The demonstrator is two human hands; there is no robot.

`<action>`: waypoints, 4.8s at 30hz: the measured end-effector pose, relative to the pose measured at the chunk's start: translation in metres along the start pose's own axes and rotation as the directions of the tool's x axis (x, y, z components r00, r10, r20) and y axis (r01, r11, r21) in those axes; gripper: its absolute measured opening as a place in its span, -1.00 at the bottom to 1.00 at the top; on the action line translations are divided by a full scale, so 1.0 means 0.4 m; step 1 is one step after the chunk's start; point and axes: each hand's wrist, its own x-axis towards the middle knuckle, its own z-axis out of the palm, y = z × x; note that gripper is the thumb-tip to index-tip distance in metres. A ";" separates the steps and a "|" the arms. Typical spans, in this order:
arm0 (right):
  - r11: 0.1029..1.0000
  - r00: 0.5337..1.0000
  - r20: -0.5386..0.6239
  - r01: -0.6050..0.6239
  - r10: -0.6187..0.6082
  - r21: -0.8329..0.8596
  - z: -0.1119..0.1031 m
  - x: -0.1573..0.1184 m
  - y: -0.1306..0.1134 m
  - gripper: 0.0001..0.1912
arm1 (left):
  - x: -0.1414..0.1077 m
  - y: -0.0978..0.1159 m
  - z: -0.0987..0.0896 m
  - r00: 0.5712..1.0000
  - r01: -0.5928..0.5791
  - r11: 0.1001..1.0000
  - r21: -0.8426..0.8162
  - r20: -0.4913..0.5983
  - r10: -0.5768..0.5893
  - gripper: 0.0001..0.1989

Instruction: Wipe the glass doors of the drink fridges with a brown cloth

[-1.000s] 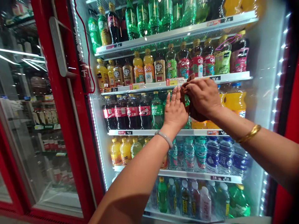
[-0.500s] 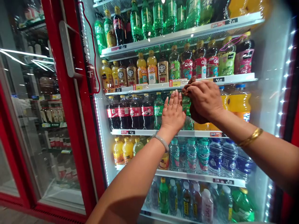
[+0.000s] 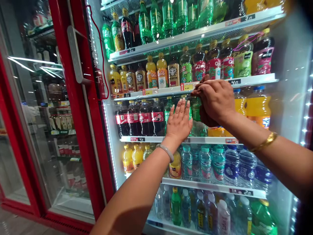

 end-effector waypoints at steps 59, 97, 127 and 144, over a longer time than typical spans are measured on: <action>0.959 0.956 0.073 0.281 -0.283 0.036 0.055 -0.037 -0.269 -0.73 | -0.133 -0.209 -0.027 0.998 -0.009 0.996 0.085 -0.059 0.014 -0.29; 0.962 0.963 0.027 0.265 -0.267 0.060 0.119 0.024 -0.375 -0.74 | -0.188 -0.374 -0.061 1.000 0.001 0.999 0.039 -0.018 0.000 -0.29; 0.843 0.844 0.098 0.506 -0.528 0.180 0.158 0.035 -0.527 -0.74 | -0.280 -0.450 -0.069 0.996 0.076 0.989 0.125 -0.056 -0.070 -0.29; 0.932 0.938 0.058 0.331 -0.342 0.144 0.210 0.148 -0.549 -0.70 | -0.309 -0.495 -0.100 0.998 0.053 0.989 0.139 0.031 -0.057 -0.30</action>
